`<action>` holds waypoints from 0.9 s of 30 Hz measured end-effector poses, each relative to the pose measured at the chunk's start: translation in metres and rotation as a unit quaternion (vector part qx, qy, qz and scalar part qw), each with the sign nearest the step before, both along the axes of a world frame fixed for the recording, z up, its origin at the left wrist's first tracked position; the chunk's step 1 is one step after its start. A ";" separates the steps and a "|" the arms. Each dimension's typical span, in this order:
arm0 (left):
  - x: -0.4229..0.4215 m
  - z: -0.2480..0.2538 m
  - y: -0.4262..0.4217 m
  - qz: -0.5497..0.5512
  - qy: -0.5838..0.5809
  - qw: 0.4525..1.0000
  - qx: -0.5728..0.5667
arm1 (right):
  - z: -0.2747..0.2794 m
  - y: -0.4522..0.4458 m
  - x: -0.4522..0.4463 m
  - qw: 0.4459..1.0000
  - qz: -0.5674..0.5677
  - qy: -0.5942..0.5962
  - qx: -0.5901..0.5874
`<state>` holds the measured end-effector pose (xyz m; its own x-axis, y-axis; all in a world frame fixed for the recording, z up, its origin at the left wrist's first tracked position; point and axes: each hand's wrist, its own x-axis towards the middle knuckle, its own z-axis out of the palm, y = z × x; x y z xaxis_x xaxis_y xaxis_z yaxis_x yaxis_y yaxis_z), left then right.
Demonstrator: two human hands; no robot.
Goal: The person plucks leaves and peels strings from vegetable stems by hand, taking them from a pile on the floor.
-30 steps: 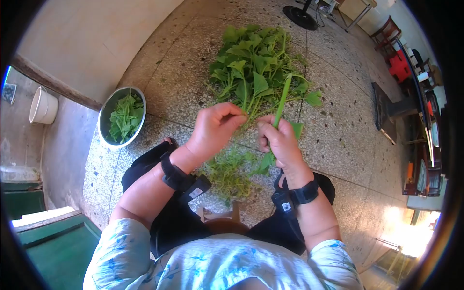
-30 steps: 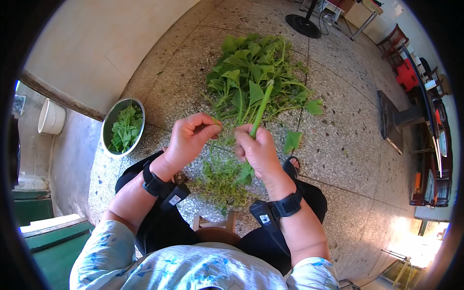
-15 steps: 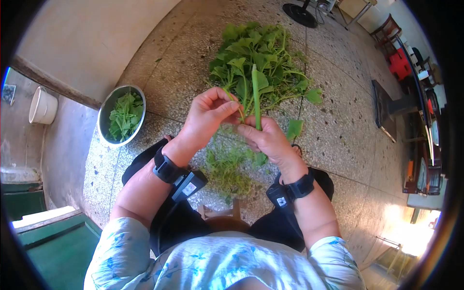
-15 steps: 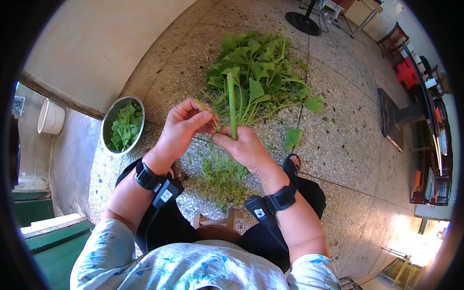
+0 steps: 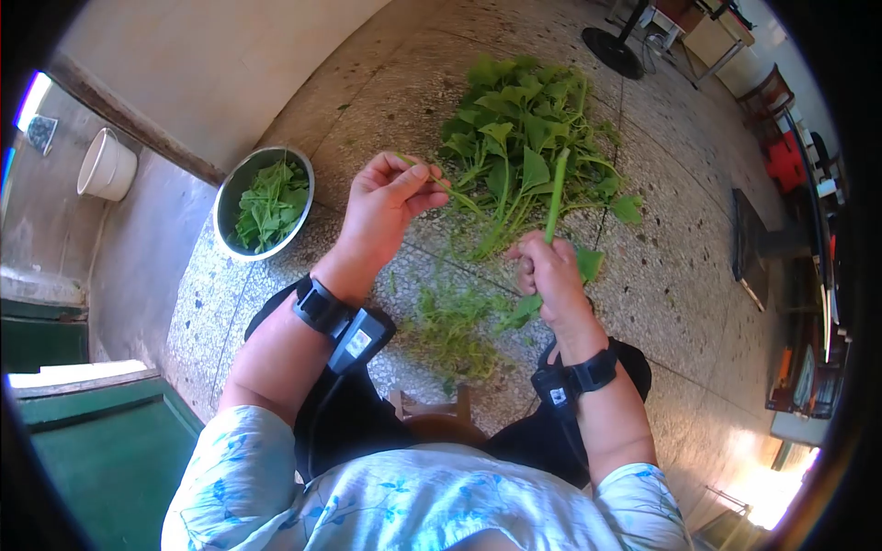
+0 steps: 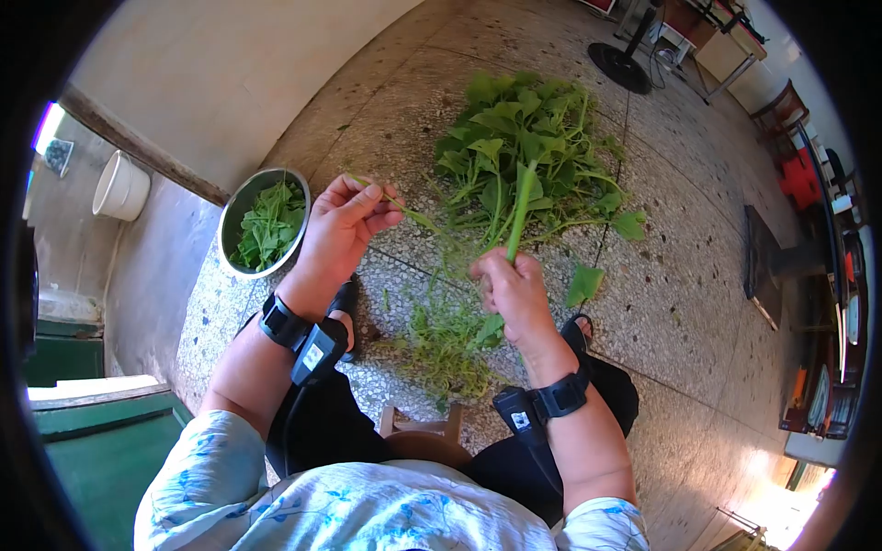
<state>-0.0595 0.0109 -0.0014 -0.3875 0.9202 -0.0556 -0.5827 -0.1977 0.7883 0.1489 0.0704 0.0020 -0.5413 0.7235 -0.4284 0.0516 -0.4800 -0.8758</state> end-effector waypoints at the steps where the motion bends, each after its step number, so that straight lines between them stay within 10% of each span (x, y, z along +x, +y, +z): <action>1: 0.001 -0.001 -0.002 0.004 -0.008 1.000 0.017 | 0.001 -0.001 -0.004 0.998 -0.057 -0.003 -0.002; 10: -0.063 -0.007 -0.031 0.215 0.020 0.976 0.017 | -0.006 0.003 0.001 0.995 -0.094 0.027 -0.013; 14: -0.165 -0.046 -0.065 0.473 0.157 0.862 -0.087 | -0.009 0.000 0.010 0.998 -0.057 0.019 0.009; 20: -0.146 -0.048 -0.068 0.195 0.109 0.904 -0.364 | 0.003 -0.003 0.005 0.996 -0.046 0.069 -0.039; 24: -0.023 -0.021 -0.023 -0.175 0.402 0.895 -0.085 | 0.004 0.003 0.010 0.982 -0.031 0.156 -0.099; 27: 0.050 -0.011 -0.017 -0.156 0.500 0.849 0.077 | 0.006 0.002 0.011 0.970 -0.017 0.190 -0.149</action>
